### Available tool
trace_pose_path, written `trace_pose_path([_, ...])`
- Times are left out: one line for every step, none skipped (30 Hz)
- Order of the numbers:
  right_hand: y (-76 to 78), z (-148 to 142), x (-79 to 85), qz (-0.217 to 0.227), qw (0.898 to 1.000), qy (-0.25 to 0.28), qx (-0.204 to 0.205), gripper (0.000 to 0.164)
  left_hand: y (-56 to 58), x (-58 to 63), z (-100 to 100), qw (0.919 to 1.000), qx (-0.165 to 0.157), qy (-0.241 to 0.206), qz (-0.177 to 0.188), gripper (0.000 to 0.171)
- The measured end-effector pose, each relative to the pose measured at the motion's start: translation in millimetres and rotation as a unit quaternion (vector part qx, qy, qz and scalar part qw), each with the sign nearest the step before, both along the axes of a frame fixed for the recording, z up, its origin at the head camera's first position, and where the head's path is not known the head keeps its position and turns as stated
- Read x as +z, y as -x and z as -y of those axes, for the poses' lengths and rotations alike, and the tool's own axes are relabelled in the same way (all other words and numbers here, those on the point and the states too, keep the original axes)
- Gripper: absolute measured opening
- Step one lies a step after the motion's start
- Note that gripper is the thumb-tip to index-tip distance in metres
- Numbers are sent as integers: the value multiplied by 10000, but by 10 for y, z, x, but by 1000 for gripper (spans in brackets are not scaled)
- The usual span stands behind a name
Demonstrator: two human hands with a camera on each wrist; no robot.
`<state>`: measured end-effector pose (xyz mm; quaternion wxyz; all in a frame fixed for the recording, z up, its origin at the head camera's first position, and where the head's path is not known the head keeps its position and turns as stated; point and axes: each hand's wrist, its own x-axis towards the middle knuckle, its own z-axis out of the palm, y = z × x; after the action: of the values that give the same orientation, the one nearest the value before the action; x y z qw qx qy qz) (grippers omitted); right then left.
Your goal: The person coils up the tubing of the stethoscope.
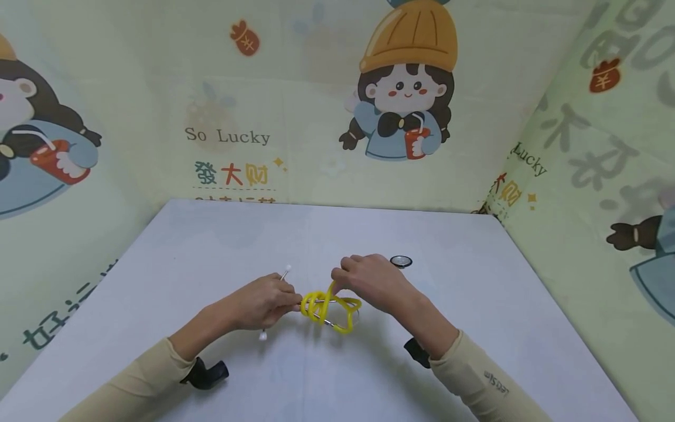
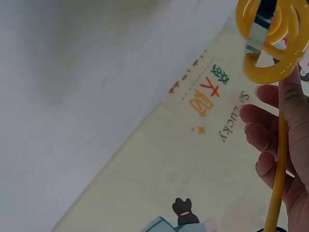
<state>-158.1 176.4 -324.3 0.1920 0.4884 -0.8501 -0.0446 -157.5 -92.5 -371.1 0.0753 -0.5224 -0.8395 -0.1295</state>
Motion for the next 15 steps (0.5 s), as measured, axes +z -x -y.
trace_pose_path([9,-8,-7,-4,10000,46,18,21,-5,6,-1,10000,-48,-21,7,9])
trace_pose_path([18,-17,-14,3,9999,99,41,21,-9,9,-1,10000,-88,-29,15,9])
trace_pose_path([25,-26,-21,-6,9999,136,51,21,-14,12,-1,9999,-123,-34,32,8])
trace_pose_path([33,-34,-28,-10,9998,170,72,20,-22,17,1,9999,-144,-38,48,7])
trace_pose_path([39,-42,-33,-11,9998,203,86,20,-28,21,2,9998,-166,-46,86,7])
trace_pose_path([44,-50,-37,-9,9997,227,103,20,-34,25,4,9997,-193,-48,121,7])
trace_pose_path([48,-58,-41,-24,9996,249,111,20,-39,32,5,9997,-207,-37,136,7])
trace_pose_path([52,-65,-44,-35,9996,266,108,19,-46,38,6,9996,-224,-34,151,8])
trace_pose_path([56,-69,-45,-46,9995,283,102,19,-54,46,6,9996,-230,-42,160,7])
trace_pose_path([59,-72,-43,-55,9995,306,90,19,-59,53,4,9996,-226,-34,173,7])
trace_pose_path([62,-73,-40,-67,9994,328,71,18,-63,62,0,9996,-213,-12,169,6])
trace_pose_path([64,-73,-36,-87,9993,348,49,18,-69,69,-4,9997,-180,23,160,6])
trace_pose_path([65,-72,-31,-103,9993,361,26,18,-77,78,-12,9998,-138,70,150,6])
trace_pose_path([67,-73,-27,-116,9992,380,13,18,-83,84,-22,9998,-102,139,126,6])
trace_pose_path([66,-71,-22,-128,9992,391,19,18,-89,89,-33,9997,-55,225,94,7])
